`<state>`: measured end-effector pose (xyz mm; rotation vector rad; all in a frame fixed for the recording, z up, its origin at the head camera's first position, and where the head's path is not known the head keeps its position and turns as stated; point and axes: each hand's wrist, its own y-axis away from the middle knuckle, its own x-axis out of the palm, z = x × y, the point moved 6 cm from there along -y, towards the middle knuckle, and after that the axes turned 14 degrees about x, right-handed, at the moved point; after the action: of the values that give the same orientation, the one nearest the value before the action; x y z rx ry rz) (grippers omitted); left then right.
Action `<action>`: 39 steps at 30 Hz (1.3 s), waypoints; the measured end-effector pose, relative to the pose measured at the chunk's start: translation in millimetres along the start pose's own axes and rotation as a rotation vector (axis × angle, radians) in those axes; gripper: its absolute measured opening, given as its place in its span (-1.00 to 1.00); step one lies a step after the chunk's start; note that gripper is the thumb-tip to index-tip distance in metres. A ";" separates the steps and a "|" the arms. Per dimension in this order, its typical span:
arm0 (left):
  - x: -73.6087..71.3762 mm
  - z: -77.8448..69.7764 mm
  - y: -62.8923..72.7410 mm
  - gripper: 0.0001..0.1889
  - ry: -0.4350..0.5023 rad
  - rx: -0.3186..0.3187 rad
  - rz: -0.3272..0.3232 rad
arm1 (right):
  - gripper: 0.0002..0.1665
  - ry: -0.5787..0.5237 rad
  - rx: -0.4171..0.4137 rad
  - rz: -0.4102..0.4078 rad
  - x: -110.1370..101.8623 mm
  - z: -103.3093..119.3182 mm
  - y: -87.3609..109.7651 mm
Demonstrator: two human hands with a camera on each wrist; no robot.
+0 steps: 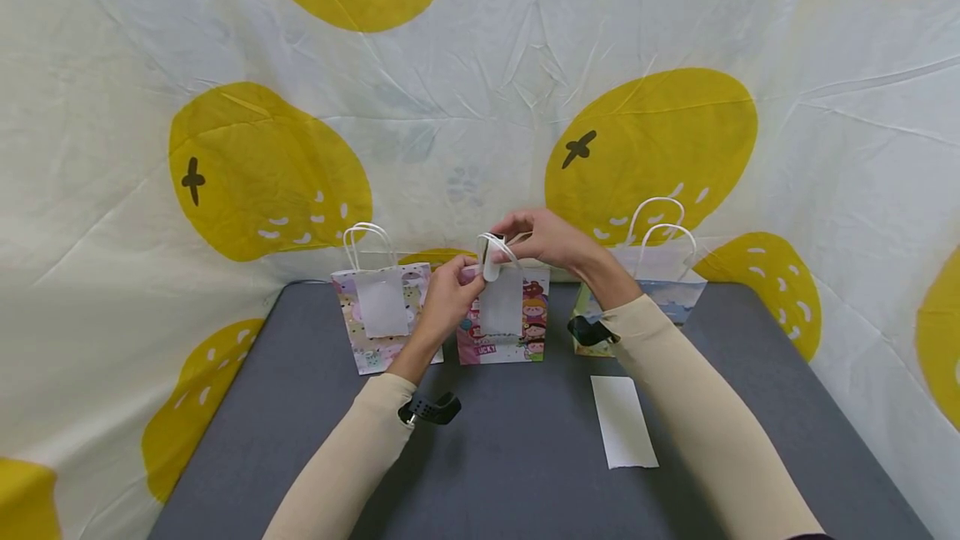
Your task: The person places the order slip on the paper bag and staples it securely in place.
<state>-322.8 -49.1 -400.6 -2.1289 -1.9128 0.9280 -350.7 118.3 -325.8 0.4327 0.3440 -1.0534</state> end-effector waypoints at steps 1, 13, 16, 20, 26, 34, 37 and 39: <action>0.1 0.1 0.0 -0.73 0.005 -0.003 0.001 | -0.55 0.001 -0.001 0.009 1.0 0.4 -0.2; -0.1 -4.1 -2.9 -0.78 -0.052 0.053 0.038 | -0.61 -0.027 -0.037 0.090 3.5 -3.5 3.2; -0.5 -2.2 -2.6 -0.79 -0.060 0.052 0.039 | -0.49 -0.052 -0.064 0.142 3.9 -8.1 7.6; -2.2 -1.2 -2.8 -0.80 -0.062 0.064 0.042 | -0.48 -0.003 -0.106 0.149 7.4 -14.4 12.8; -4.3 -2.1 -2.9 -0.78 -0.064 0.062 0.053 | -0.51 0.179 -0.126 -0.042 23.2 -18.0 10.7; -2.7 -1.9 -2.0 -0.72 -0.058 0.056 0.062 | -0.53 0.235 -0.071 -0.239 27.8 -20.3 14.5; -2.1 -2.0 -1.2 -0.69 -0.054 0.057 0.064 | -0.50 0.252 -0.078 -0.242 26.5 -21.9 15.5; -2.3 -2.3 -0.7 -0.69 -0.059 0.061 0.061 | -0.48 0.270 -0.083 -0.242 25.9 -23.2 16.1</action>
<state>-322.2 -50.5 -397.6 -2.1591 -1.8305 1.0582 -326.2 117.2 -355.2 0.4675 0.6914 -1.2129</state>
